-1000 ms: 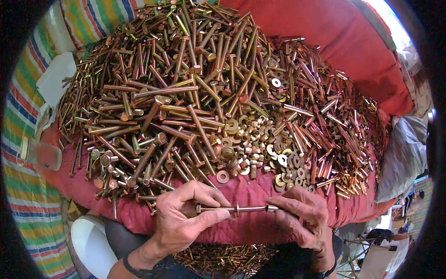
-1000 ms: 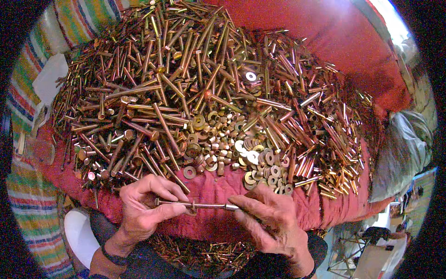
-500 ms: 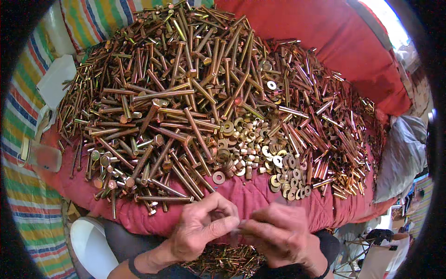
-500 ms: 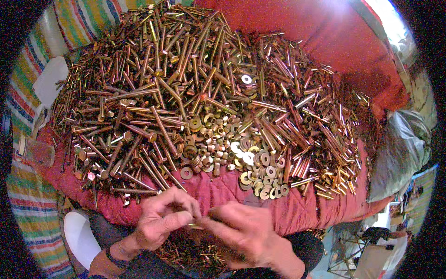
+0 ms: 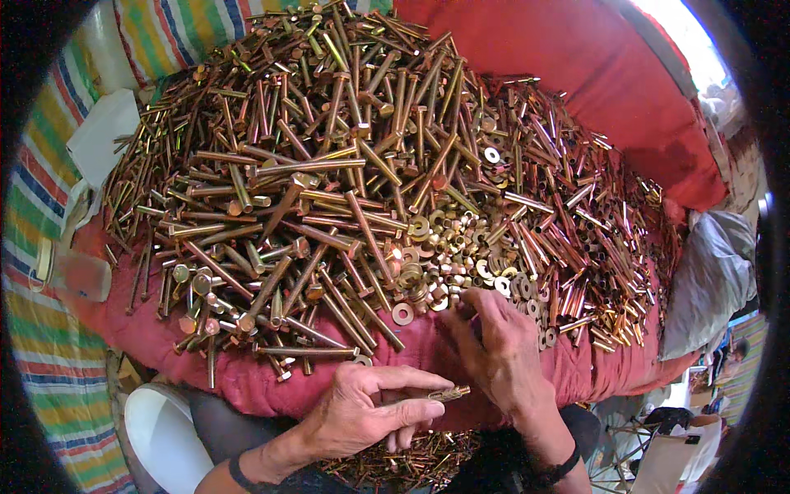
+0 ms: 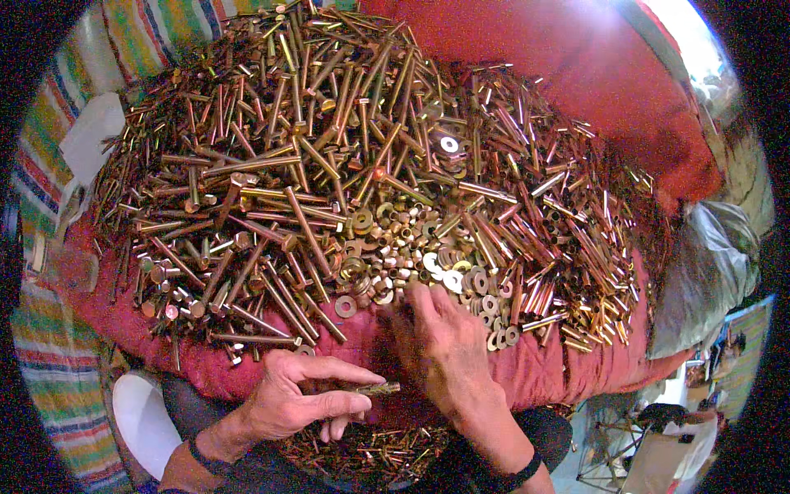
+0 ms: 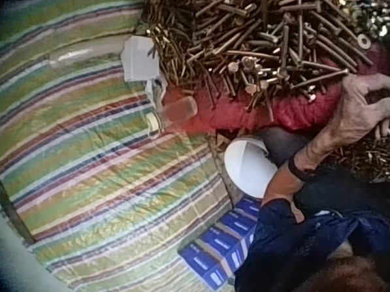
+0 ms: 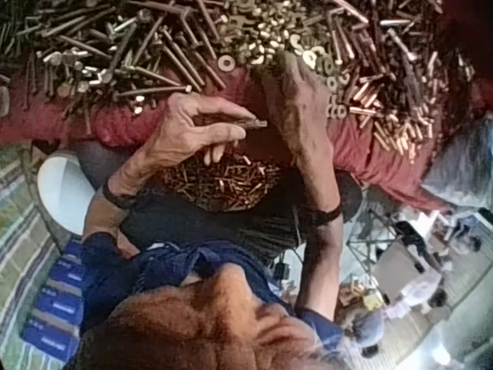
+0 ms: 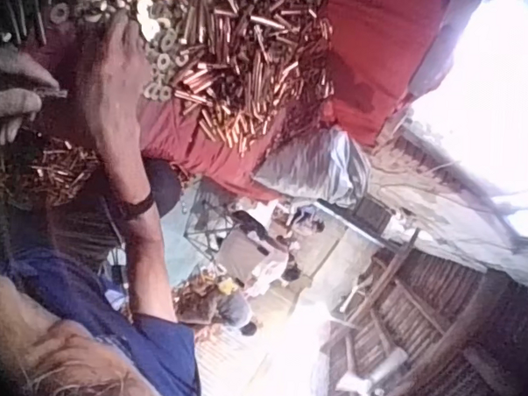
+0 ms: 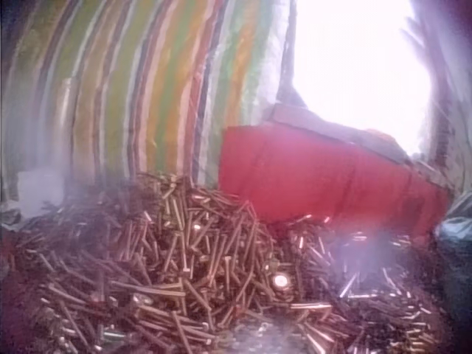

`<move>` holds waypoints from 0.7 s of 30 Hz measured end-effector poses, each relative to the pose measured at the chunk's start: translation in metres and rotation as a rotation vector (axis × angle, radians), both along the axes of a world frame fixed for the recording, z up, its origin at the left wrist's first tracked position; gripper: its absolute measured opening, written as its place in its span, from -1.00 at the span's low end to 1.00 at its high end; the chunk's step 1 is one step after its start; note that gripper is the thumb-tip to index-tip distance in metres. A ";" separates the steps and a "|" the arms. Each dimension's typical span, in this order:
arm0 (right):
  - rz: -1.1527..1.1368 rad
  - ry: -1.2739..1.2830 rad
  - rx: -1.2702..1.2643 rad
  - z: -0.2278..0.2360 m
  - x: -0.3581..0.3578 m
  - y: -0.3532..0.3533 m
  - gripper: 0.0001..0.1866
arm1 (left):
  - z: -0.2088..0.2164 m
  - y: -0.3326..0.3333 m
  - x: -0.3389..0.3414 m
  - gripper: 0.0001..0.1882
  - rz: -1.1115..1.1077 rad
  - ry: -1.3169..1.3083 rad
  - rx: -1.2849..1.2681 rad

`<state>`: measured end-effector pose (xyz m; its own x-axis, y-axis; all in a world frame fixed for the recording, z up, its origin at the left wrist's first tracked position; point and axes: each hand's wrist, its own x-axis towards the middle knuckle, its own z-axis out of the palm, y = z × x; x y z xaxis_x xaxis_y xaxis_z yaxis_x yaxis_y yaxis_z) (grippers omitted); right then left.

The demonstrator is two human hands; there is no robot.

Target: The person repeatedly picks bolts and washers from a large pile, threads washers onto bolts by hand, and places the assembled units back into the pile. The process is continuous and repetitive throughout the clip.

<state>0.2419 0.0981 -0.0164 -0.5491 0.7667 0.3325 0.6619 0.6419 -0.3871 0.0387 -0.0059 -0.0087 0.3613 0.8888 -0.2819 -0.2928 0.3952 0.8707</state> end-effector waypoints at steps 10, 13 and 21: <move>0.171 -0.164 -0.018 0.011 0.015 -0.014 -0.46 | 0.002 -0.001 -0.010 -0.74 0.220 0.084 0.098; 0.163 -0.253 -0.108 0.015 0.022 -0.015 -0.49 | 0.004 0.000 -0.012 -0.78 0.248 0.057 0.066; -0.131 0.425 -0.873 0.036 0.029 -0.019 -0.63 | 0.005 0.003 -0.010 -0.84 0.272 0.144 0.115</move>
<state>0.2706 0.0794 0.0191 -0.4079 0.8835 -0.2304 0.4027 -0.0524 -0.9138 0.0285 -0.0031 -0.0035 0.0700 0.9763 -0.2047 -0.2451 0.2158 0.9452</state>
